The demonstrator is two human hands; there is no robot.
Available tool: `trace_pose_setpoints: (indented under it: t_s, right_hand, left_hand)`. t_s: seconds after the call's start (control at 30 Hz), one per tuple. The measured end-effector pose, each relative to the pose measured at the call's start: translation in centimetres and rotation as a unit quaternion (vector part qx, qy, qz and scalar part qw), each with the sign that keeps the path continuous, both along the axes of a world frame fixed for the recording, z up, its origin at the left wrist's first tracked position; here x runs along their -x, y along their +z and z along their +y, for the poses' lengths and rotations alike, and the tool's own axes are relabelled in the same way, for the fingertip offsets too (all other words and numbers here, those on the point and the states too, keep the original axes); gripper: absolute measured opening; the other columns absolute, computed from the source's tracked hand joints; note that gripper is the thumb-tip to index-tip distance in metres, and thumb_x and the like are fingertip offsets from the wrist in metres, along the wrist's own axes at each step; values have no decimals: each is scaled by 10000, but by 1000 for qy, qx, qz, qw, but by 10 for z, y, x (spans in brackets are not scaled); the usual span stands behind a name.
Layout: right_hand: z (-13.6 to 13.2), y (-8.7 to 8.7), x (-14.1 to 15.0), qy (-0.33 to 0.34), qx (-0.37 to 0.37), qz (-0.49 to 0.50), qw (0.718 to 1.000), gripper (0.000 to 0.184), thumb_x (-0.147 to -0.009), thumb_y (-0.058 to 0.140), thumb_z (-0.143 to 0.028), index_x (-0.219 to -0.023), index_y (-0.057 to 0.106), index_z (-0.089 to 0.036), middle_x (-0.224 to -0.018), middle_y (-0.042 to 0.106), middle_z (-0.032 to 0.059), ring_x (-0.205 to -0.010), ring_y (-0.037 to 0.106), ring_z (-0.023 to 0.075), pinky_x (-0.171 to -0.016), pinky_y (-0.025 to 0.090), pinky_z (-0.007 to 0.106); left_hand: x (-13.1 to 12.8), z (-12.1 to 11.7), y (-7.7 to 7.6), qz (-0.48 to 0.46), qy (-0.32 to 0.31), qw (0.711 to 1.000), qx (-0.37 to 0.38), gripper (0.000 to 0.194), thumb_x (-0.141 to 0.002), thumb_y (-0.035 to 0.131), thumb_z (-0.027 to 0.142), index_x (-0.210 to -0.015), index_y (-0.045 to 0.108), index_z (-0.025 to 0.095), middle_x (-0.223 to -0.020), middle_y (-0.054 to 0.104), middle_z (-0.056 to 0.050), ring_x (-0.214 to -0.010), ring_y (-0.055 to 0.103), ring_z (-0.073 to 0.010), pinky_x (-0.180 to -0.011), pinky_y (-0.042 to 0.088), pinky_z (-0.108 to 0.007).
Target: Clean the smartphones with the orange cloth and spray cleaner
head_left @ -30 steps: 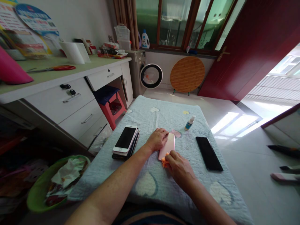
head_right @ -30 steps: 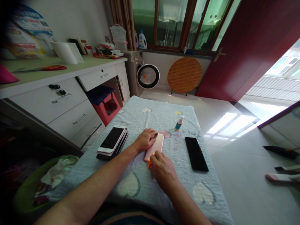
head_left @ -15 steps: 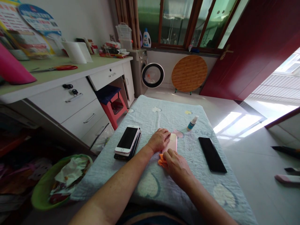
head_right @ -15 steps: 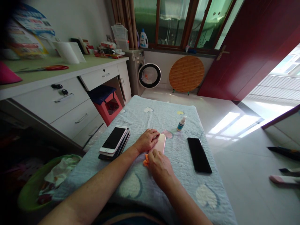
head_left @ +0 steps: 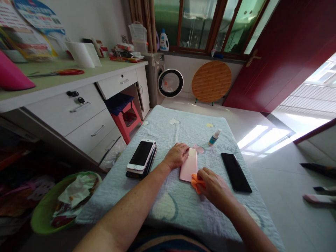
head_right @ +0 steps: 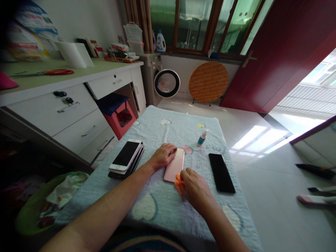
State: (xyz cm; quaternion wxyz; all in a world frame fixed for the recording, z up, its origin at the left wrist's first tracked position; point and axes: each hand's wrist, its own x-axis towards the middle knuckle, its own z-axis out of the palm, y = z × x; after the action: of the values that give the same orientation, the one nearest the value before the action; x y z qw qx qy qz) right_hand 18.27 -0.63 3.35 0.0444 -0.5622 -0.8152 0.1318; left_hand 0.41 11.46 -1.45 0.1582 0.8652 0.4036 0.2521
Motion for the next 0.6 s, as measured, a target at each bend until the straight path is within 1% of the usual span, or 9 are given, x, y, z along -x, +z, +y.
trace_pose_setpoints:
  t_s: [0.07, 0.13, 0.3, 0.43, 0.6]
  right_hand:
    - [1, -1, 0, 0, -4, 15, 1000, 134, -914, 558, -297, -826, 546, -198, -834, 583, 14, -710, 540, 145, -611, 317, 255]
    - [2, -4, 2, 0, -4, 21, 1000, 137, -914, 558, -306, -829, 550, -199, -830, 585, 10, -700, 540, 141, -608, 319, 254]
    - [4, -10, 8, 10, -10, 21, 1000, 143, -916, 559, -313, -832, 561, -197, -834, 597, 14, -714, 548, 143, -612, 328, 254]
    - [4, -8, 18, 17, -23, 15, 999, 137, -916, 559, -296, -825, 571, -193, -835, 605, 19, -728, 559, 144, -619, 335, 257]
    - [8, -5, 39, 29, -28, 4, 999, 120, -916, 548, -271, -839, 586, -188, -852, 623, 27, -741, 578, 154, -618, 340, 263]
  left_hand:
    - [-2, 2, -2, -5, 10, 1000, 5, 230, -953, 446, 224, -1104, 616, 190, -1095, 658, -50, -1029, 564, -190, -970, 426, -340]
    - [-3, 3, -4, -6, 18, 1000, 8, 240, -966, 422, 211, -1102, 618, 191, -1090, 662, -46, -1022, 564, -187, -964, 428, -339]
    - [-4, 4, -8, -3, 23, 1000, 7, 225, -960, 449, 207, -1098, 627, 201, -1070, 658, -37, -1011, 555, -191, -958, 425, -337]
    - [-5, 3, -8, -1, 25, 1000, 5, 220, -960, 457, 214, -1085, 637, 201, -1060, 652, -40, -1010, 548, -192, -955, 424, -338]
    - [-5, 3, -6, 0, 24, 1000, 1, 219, -959, 461, 207, -1073, 647, 198, -1048, 665, -33, -992, 560, -185, -940, 428, -326]
